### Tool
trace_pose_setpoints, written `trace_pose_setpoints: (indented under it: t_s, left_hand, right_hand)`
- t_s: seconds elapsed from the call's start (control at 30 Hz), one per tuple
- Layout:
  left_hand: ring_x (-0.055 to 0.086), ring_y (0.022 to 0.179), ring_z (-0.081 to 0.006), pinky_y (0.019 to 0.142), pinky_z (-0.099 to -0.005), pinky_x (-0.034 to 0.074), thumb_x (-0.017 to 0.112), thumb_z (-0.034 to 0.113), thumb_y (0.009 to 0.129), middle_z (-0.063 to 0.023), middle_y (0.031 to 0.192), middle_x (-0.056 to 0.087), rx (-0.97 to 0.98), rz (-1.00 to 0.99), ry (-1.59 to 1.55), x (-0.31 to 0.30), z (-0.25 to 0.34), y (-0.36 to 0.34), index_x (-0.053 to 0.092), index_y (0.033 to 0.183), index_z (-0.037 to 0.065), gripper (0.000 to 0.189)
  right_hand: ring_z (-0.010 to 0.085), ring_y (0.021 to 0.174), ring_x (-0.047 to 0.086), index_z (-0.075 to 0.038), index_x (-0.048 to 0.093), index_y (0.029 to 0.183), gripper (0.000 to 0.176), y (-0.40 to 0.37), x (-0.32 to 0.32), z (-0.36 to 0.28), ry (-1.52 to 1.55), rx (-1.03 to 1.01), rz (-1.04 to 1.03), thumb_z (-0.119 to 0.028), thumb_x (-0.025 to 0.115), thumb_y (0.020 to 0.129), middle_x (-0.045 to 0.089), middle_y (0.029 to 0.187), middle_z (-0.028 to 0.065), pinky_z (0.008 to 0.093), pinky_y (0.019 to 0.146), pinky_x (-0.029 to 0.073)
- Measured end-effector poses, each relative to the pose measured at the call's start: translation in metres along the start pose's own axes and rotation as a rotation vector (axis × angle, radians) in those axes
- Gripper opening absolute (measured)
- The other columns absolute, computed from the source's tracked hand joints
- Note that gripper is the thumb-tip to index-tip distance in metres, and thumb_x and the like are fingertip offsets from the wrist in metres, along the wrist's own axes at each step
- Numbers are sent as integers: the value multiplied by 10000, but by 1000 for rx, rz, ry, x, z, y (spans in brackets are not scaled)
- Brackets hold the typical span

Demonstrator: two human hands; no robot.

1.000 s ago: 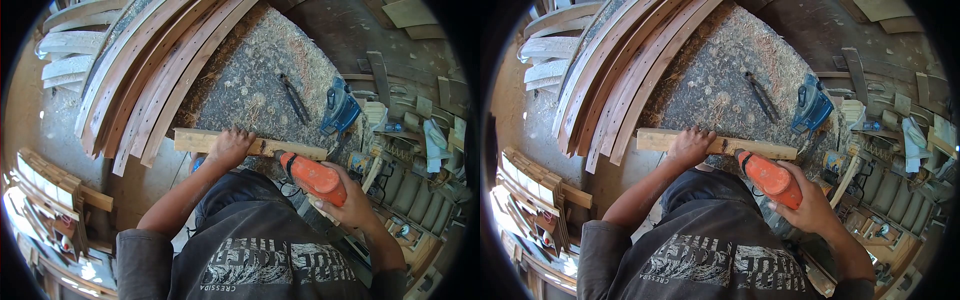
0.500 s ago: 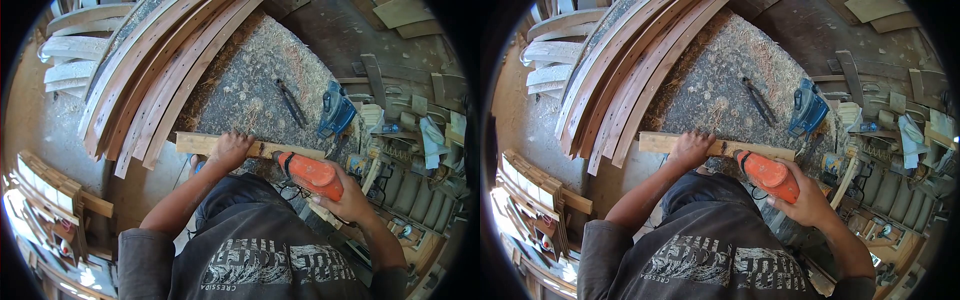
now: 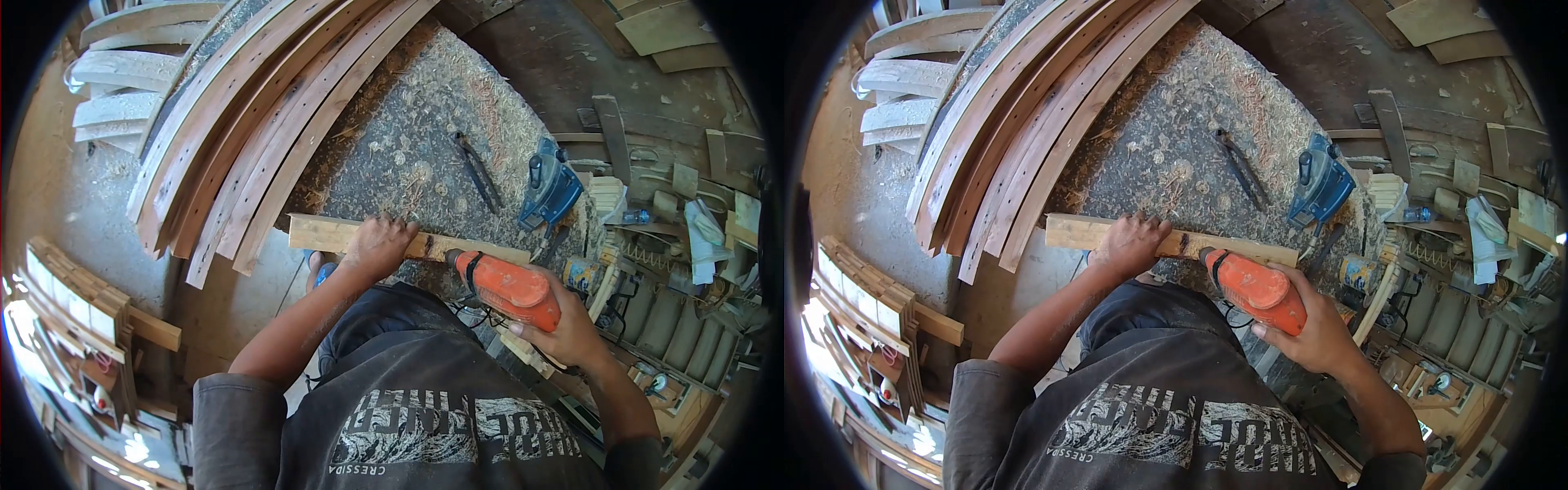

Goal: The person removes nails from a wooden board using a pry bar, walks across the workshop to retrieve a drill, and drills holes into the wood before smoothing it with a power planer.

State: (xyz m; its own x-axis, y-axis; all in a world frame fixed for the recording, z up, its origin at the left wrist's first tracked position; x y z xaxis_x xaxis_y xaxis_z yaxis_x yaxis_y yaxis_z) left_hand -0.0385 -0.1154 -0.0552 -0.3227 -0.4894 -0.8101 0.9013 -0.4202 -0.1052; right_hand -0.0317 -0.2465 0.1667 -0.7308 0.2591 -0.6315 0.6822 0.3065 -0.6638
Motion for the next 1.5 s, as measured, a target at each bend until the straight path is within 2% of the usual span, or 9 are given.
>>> trace_pose_setpoints:
  t_s: [0.63, 1.13, 1.23, 1.27, 1.3, 1.33, 1.4, 1.43, 1.5]
  left_hand:
    - [643, 937, -268, 755, -383, 520, 651, 221, 791, -96, 954, 662, 15, -24, -8, 4, 0, 1, 592, 1040, 83, 291]
    - [644, 969, -270, 780, -389, 522, 713, 322, 758, -89, 979, 677, 1, -73, 87, 4, 2, 1, 583, 1112, 99, 439]
    - [643, 975, -271, 783, -391, 521, 715, 355, 760, -97, 964, 681, -22, -121, 108, 7, 1, 2, 580, 1118, 109, 455]
    - [646, 968, -272, 782, -394, 520, 705, 378, 770, -102, 949, 684, -17, -53, 116, 0, 3, 0, 583, 1104, 117, 441]
    - [637, 995, -267, 788, -396, 515, 684, 335, 787, -94, 987, 681, -37, -124, 113, 2, 3, 0, 569, 1140, 112, 434]
    - [627, 1022, -262, 794, -399, 511, 663, 292, 804, -86, 1025, 678, -54, -195, 111, 0, 7, 1, 555, 1177, 106, 430]
    - [653, 928, -297, 778, -411, 514, 710, 378, 768, -115, 950, 681, -2, 1, 86, -6, 10, 1, 585, 1079, 116, 425]
    - [653, 928, -297, 778, -411, 514, 710, 378, 768, -115, 950, 681, 36, 3, 90, -9, 16, 2, 585, 1079, 116, 425]
    - [626, 1018, -286, 823, -413, 512, 718, 356, 761, -88, 1042, 669, -47, -120, 91, -8, 14, 2, 579, 1138, 134, 459]
  right_hand:
    - [340, 1112, 619, -98, 402, 1377, 750, 0, 1, 0, -13, 35, -2, -269, 796, 763, 633, 1172, 187, 403, 944, 467]
    - [229, 1064, 624, -17, 395, 1373, 752, -46, -36, -4, 193, -30, 32, -226, 791, 769, 626, 1168, 148, 359, 939, 462]
    - [181, 981, 626, 26, 404, 1348, 736, -92, -73, 8, 451, 125, 126, -183, 789, 756, 620, 1135, 127, 332, 869, 495]
    - [166, 933, 624, 36, 416, 1328, 718, -110, -86, 21, 521, 174, 202, -171, 789, 750, 615, 1113, 120, 313, 823, 507]
    - [151, 885, 622, 47, 428, 1308, 700, -130, -95, 33, 594, 227, 288, -159, 789, 745, 610, 1092, 113, 295, 778, 519]
    - [148, 823, 622, 43, 440, 1282, 673, -144, -103, 41, 642, 186, 395, -189, 786, 754, 613, 1071, 127, 276, 710, 529]
    - [157, 801, 625, 40, 434, 1286, 677, -176, -118, 74, 667, 179, 509, -210, 782, 762, 614, 1065, 130, 283, 704, 531]
    - [166, 779, 627, 38, 428, 1290, 682, -191, -124, 90, 681, 153, 560, -230, 777, 770, 616, 1059, 134, 290, 698, 534]
    - [170, 803, 621, 38, 402, 1336, 707, -213, -127, 126, 710, 122, 649, -248, 753, 792, 611, 1077, 141, 300, 697, 530]
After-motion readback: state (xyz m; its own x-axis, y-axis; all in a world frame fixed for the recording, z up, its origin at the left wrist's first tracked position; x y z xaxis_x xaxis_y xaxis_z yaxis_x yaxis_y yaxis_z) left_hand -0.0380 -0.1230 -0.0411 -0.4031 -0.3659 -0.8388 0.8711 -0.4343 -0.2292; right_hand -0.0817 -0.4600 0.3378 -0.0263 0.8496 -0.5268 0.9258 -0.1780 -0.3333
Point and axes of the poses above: each hand's wrist, its own y-axis towards the middle knuckle, its own x-axis out of the palm, z = x × y, the point moved 9 cm from there along y, towards the middle knuckle
